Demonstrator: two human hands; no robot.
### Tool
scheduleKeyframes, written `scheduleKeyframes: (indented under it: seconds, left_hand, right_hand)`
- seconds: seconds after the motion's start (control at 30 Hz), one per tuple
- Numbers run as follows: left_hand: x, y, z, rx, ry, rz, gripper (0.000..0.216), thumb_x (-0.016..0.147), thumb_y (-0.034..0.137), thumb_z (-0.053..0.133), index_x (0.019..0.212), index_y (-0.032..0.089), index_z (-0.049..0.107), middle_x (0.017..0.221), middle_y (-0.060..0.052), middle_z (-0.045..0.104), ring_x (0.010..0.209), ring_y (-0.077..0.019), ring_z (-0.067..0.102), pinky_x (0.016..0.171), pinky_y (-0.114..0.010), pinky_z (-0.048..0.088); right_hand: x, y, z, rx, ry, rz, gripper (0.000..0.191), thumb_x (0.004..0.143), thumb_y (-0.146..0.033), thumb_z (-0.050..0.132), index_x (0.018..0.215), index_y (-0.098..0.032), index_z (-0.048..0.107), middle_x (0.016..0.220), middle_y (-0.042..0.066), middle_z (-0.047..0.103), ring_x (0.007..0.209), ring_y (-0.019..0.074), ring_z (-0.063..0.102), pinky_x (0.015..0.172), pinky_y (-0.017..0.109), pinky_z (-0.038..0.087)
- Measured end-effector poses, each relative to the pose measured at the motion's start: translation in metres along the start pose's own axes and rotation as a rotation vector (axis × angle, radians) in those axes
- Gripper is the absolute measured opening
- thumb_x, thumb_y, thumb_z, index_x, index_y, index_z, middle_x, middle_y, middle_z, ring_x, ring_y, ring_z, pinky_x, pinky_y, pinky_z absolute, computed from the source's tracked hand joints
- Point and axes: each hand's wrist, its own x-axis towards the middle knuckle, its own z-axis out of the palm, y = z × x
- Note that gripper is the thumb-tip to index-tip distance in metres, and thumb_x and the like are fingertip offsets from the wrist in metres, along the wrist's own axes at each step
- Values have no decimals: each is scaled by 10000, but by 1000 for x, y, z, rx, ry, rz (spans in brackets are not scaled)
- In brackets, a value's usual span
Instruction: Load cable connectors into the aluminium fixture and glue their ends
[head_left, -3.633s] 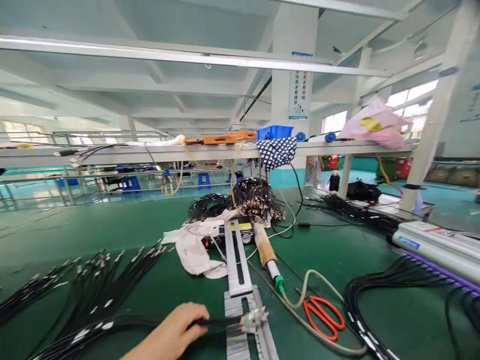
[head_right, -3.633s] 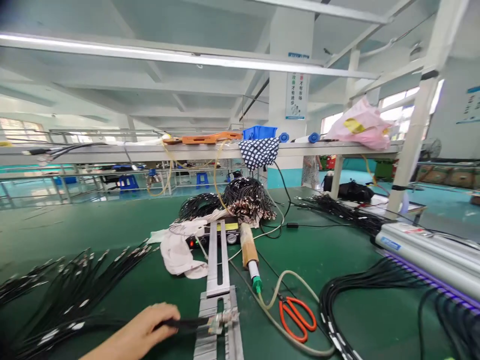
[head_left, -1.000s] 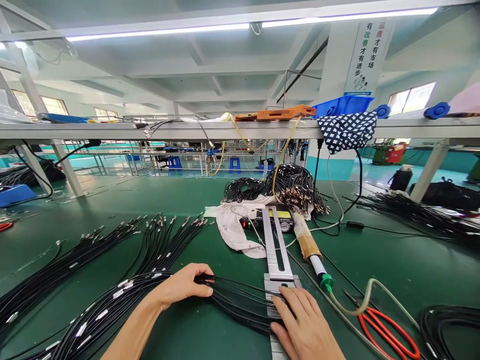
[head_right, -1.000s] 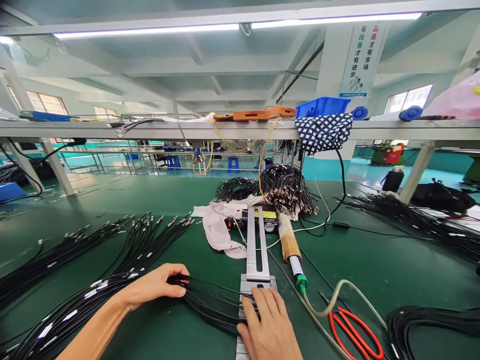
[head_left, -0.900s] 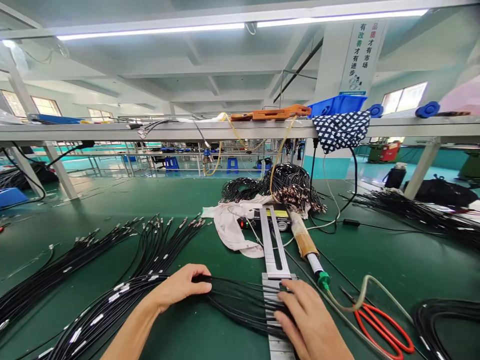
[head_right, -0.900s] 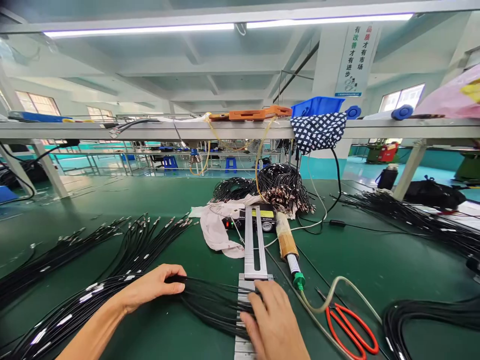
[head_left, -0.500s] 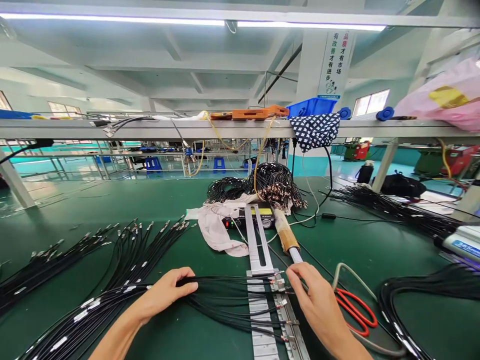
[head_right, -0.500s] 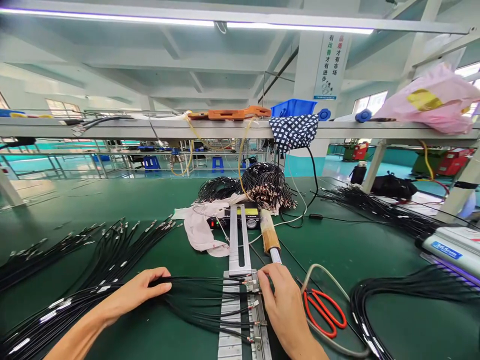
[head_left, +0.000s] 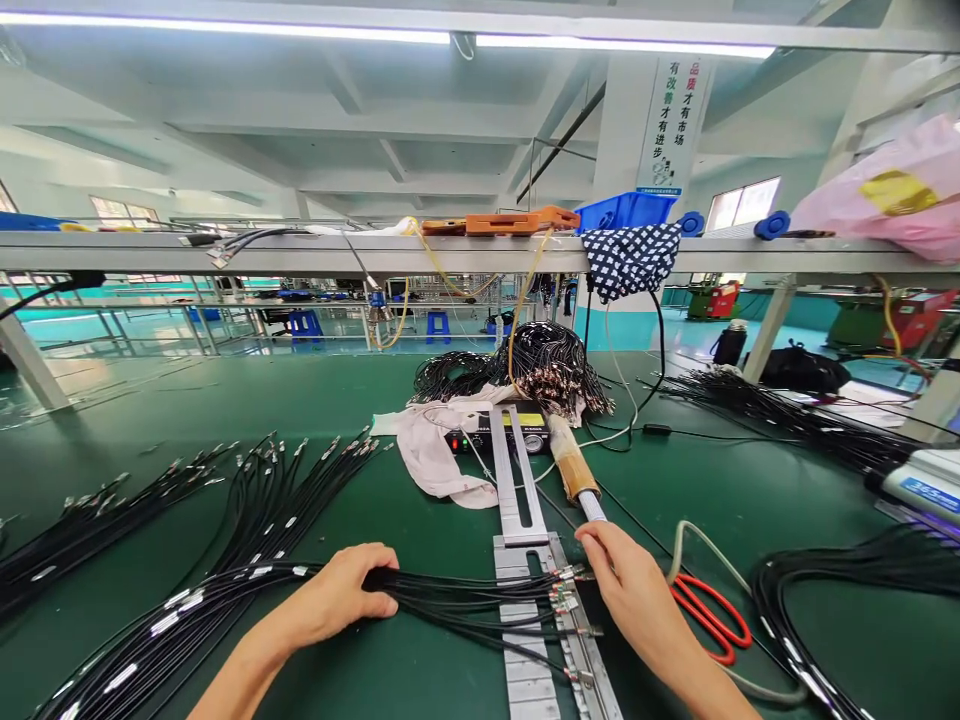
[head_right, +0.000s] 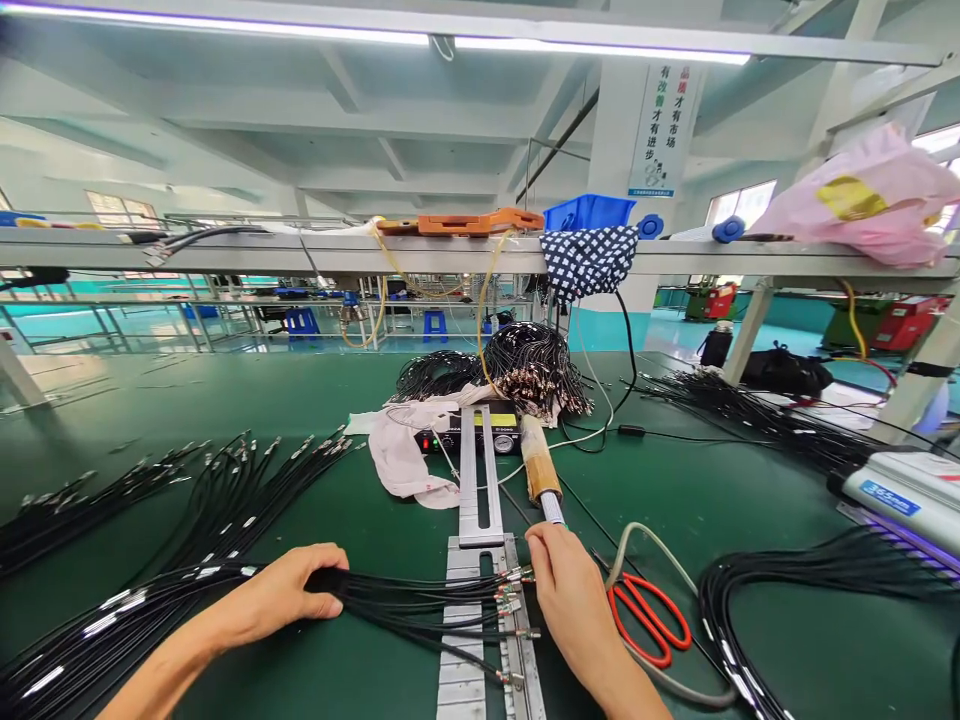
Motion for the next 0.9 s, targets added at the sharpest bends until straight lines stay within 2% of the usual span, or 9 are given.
scheduleKeyframes:
  seconds: [0.23,0.37,0.47,0.53,0.6,0.7,0.8,0.9]
  left_hand:
    - [-4,7,0,32,34,8,153,715,343,533,766,199,542,833,-2,521,864,-230,497,741,-280,344]
    - [-21,13,-24,11,32,11,137,748,340,534,753,204,555,735,39,522,737,-178,479,646,-245,323]
    - [-39,11,-47,15,93,-7,151,759,359,549,758,211,578,732,53,543,755,-173,487,657,-234,323]
    - [-44,4,-54,51,129,-58,176,746,380,555,764,211,599,749,47,567,782,-186,507,675,-239,331]
    - [-40,-7,-52,91,120,-121,164,687,357,576,731,202,608,731,34,571,777,-201,523,664,-247,334]
    - [-27,-25,-36,115,75,-166,119,605,296,590,668,195,594,690,23,557,757,-215,534,640,-252,333]
    - [-18,-36,-25,118,81,-162,144,615,291,591,729,203,602,750,16,588,778,-216,546,652,-256,349]
    - [-20,-32,-24,110,98,-140,227,604,287,629,812,196,613,843,-11,619,817,-231,558,691,-279,380]
  right_hand:
    - [0,-8,-5,79,-33,29,347,928,-459,333,882,-222,582,866,49,637,801,221,581,729,332,438]
    - [0,-9,-9,116,-10,80,366,903,-511,369,892,-223,596,870,49,642,807,230,576,730,329,424]
    - [1,-8,-11,138,-2,123,376,893,-540,382,872,-227,590,834,37,628,772,221,569,702,311,416]
    - [0,-7,-12,145,-13,139,378,888,-552,389,864,-229,584,797,24,614,727,207,559,667,294,412]
    - [0,-7,-12,143,-21,138,383,881,-560,395,854,-229,586,761,16,601,693,200,550,633,282,410]
    - [-1,-8,-11,132,-22,118,387,876,-561,402,844,-227,596,720,12,595,649,195,542,592,273,411]
    - [-2,-11,-7,117,-29,88,374,883,-542,406,832,-229,604,691,10,597,610,192,539,565,274,417]
    - [-5,-13,0,112,-58,35,351,897,-506,404,800,-233,602,707,21,624,628,202,568,585,288,443]
